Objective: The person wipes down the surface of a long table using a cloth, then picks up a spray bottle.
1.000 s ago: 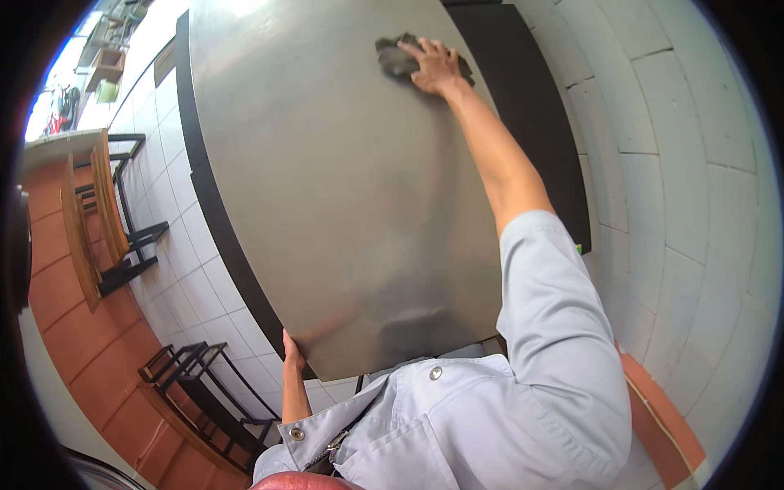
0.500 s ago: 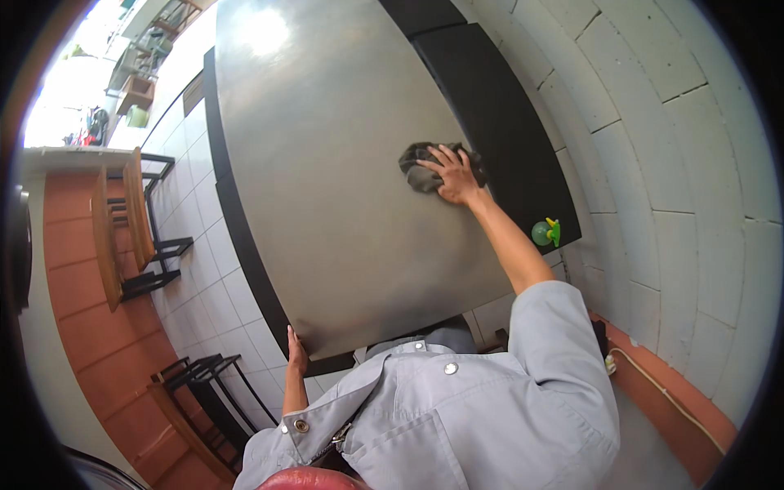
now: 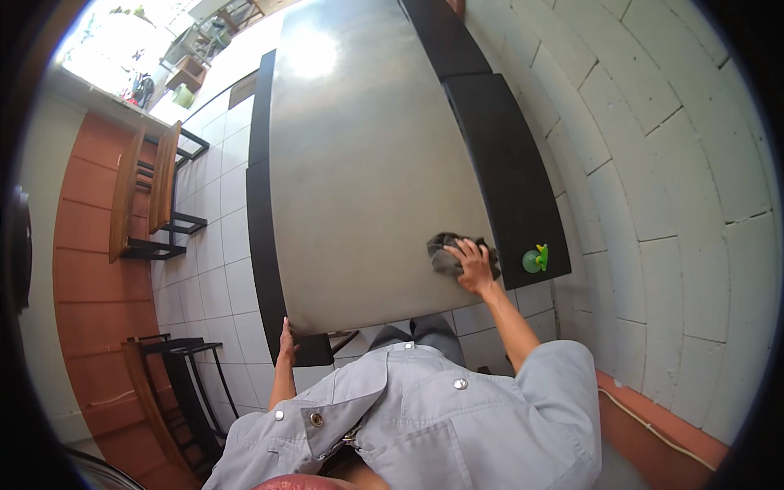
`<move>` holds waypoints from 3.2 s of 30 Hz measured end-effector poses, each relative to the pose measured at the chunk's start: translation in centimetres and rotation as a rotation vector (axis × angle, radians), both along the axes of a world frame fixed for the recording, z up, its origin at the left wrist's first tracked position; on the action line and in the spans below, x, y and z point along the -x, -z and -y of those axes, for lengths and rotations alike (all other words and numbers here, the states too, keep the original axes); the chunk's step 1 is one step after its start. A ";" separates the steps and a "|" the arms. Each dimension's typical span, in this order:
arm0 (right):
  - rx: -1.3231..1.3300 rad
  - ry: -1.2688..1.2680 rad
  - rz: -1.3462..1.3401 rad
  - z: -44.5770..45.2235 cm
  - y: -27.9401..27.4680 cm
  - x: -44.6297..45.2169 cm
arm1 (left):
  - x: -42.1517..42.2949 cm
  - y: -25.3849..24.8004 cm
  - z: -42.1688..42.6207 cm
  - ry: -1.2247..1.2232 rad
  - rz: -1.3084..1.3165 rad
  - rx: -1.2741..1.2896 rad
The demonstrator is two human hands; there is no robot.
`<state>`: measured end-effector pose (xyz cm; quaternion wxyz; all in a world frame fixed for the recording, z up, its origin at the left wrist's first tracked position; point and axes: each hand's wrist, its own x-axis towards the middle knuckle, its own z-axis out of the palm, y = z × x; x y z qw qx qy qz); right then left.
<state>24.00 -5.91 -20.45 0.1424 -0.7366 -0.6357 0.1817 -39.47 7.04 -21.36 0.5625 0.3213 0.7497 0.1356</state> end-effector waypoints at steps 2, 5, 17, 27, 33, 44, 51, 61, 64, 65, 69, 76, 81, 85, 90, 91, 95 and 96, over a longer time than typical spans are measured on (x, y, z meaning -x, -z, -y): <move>0.000 -0.010 0.044 2.3 0.2 1.0 | 0.5 0.0 1.2 -0.017 0.011 -0.046; 0.011 -0.030 0.057 5.6 -0.2 2.4 | 1.7 1.0 4.0 -0.063 0.040 -0.118; 0.012 -0.055 0.202 11.2 -0.4 6.5 | -0.9 12.3 34.3 -0.439 0.131 0.008; 0.009 -0.004 0.015 12.4 -0.8 7.4 | -0.8 9.1 49.8 0.194 -0.183 0.076; 0.013 -0.058 -0.141 10.2 -2.2 3.4 | -2.4 11.3 40.6 0.058 -0.133 0.061; -0.368 0.044 0.089 -24.6 2.3 -17.8 | -18.1 7.8 14.5 -0.353 0.180 -0.017; -0.478 0.211 0.135 -53.5 6.0 -20.1 | -26.5 3.8 10.7 -0.523 0.195 0.099; -0.373 -0.014 -0.005 -65.4 6.7 -10.6 | -29.8 3.1 6.2 -0.589 0.233 0.211; -0.323 -0.217 -0.084 -60.3 6.3 -6.5 | -29.1 2.9 5.9 -0.551 0.271 0.238; -0.331 -0.258 -0.079 -57.5 6.2 -5.1 | -29.3 3.7 6.5 -0.586 0.198 0.205; -0.298 -0.300 -0.083 -45.3 4.8 0.6 | -28.3 3.3 7.9 -0.544 0.275 0.189; -0.225 -0.343 -0.196 -27.0 2.4 8.9 | -27.0 2.6 10.8 -0.498 0.408 0.093; -0.250 -0.388 -0.267 -14.3 1.4 12.7 | -27.2 4.1 17.3 -0.660 0.743 0.026; -0.201 -0.398 -0.284 -5.3 0.5 15.1 | -28.0 3.8 21.2 -0.613 0.925 0.013; -0.024 -0.442 -0.398 3.0 -0.7 16.5 | -29.2 4.0 25.3 -0.694 0.898 0.015; 0.048 -0.456 -0.449 4.2 -0.2 16.4 | -29.4 4.6 26.1 -0.733 0.896 0.014; 0.386 -0.230 -0.776 8.6 0.6 16.0 | -29.1 5.1 26.1 -0.824 0.883 0.024; 0.334 -0.213 -0.773 8.3 0.3 15.2 | -29.0 4.9 25.2 -0.823 0.869 0.025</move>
